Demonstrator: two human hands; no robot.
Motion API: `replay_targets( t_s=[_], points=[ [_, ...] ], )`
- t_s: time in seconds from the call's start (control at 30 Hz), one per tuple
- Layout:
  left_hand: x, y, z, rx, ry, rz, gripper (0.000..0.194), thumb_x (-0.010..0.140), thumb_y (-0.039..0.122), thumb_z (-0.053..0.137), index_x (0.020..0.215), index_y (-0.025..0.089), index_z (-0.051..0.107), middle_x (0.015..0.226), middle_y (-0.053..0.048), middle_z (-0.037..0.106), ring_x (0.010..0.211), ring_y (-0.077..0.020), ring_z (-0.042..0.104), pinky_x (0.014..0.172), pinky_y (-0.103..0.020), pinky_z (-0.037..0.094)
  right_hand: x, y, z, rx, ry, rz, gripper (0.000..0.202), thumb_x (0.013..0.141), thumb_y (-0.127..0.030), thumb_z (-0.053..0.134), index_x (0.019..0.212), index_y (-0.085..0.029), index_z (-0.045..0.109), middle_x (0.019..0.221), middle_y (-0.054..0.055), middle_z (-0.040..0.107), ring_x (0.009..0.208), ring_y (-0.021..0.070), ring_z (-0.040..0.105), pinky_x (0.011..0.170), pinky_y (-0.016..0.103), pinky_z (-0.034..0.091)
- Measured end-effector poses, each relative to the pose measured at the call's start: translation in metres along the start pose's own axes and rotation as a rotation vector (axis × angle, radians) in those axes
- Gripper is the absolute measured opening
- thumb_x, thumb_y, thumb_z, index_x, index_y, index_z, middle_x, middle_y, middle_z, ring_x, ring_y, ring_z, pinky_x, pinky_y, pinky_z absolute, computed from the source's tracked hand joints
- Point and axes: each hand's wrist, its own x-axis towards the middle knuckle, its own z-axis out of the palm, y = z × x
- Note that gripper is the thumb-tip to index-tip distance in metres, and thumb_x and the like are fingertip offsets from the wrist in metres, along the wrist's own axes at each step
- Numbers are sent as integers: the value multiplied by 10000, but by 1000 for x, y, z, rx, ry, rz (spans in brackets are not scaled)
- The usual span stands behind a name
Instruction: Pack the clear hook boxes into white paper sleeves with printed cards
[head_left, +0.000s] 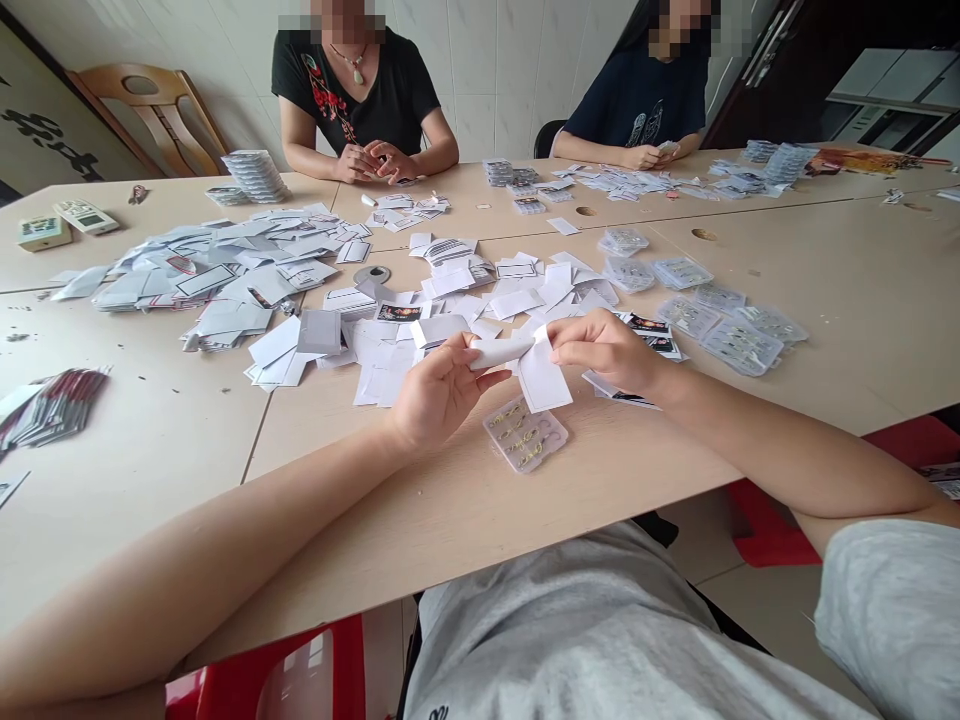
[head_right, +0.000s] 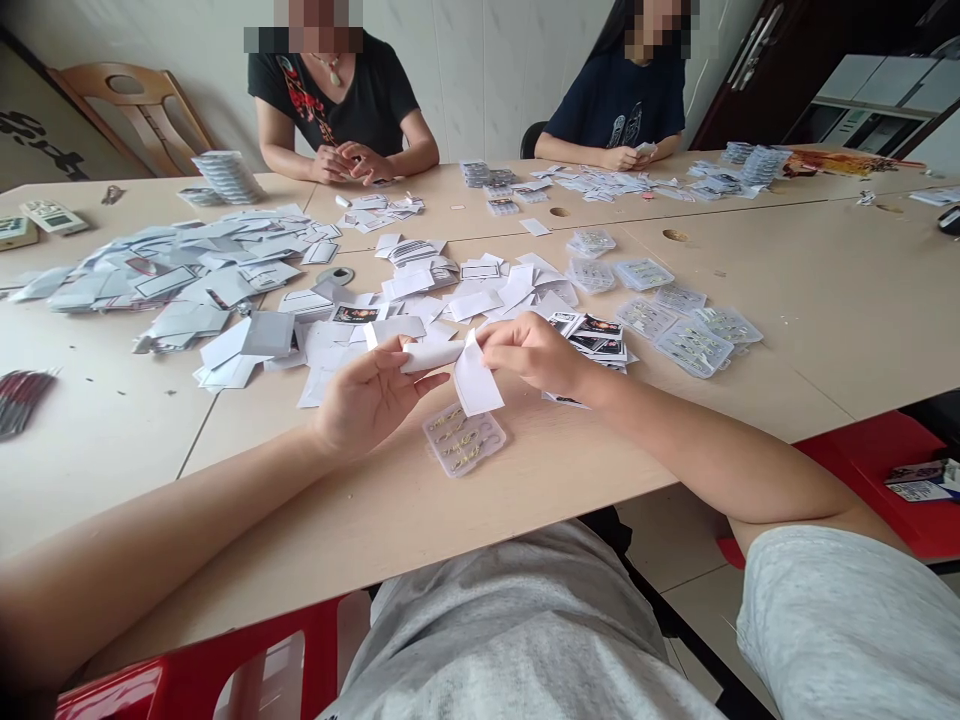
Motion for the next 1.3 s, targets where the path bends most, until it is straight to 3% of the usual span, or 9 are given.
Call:
replay_targets(
  t_s=[0.43, 0.7, 0.9, 1.13, 1.23, 1.3],
  points=[
    [3, 4, -2, -61, -44, -65, 99, 778, 167, 487, 744, 160, 580, 915, -53, 710, 967, -212, 629, 914, -380, 436, -1, 0, -2, 87, -10, -13, 210, 743, -122, 557, 580, -162, 683, 863, 15, 673, 796, 146, 568, 775, 289, 388],
    [5, 5, -2, -59, 2, -79, 192, 785, 194, 460, 851, 120, 625, 950, -103, 719, 1000, -250, 642, 984, -431, 406, 0, 4, -6, 63, -21, -36, 239, 738, -141, 566, 500, -145, 581, 800, 24, 623, 786, 152, 552, 756, 294, 380],
    [7, 5, -5, -60, -16, -136, 226, 779, 223, 461, 865, 104, 633, 932, -124, 722, 937, -255, 660, 974, -448, 410, 2, 1, -12, 21, -93, -20, 268, 734, -147, 545, 473, -160, 490, 658, -12, 510, 637, 112, 434, 653, 287, 329],
    [8, 6, -9, -6, -67, -154, 291, 793, 250, 432, 913, 88, 642, 1099, -161, 683, 1104, -305, 602, 1003, -479, 383, 2, -5, -15, -84, -124, -3, 278, 730, -141, 524, 464, -164, 444, 612, -25, 459, 579, 91, 364, 579, 272, 284],
    [9, 5, -10, 10, -83, -133, 273, 791, 269, 439, 899, 100, 624, 1132, -164, 666, 1160, -313, 567, 995, -475, 387, 4, -3, -17, -159, -43, 55, 318, 738, -161, 536, 450, -171, 402, 546, -35, 395, 540, 86, 343, 555, 266, 284],
    [8, 5, -9, 23, -50, -94, 180, 780, 257, 468, 838, 133, 585, 1115, -136, 669, 1143, -306, 578, 968, -466, 402, 6, 3, -21, -231, 118, 132, 321, 764, -210, 546, 466, -174, 432, 524, -30, 426, 524, 91, 373, 549, 266, 307]
  ],
)
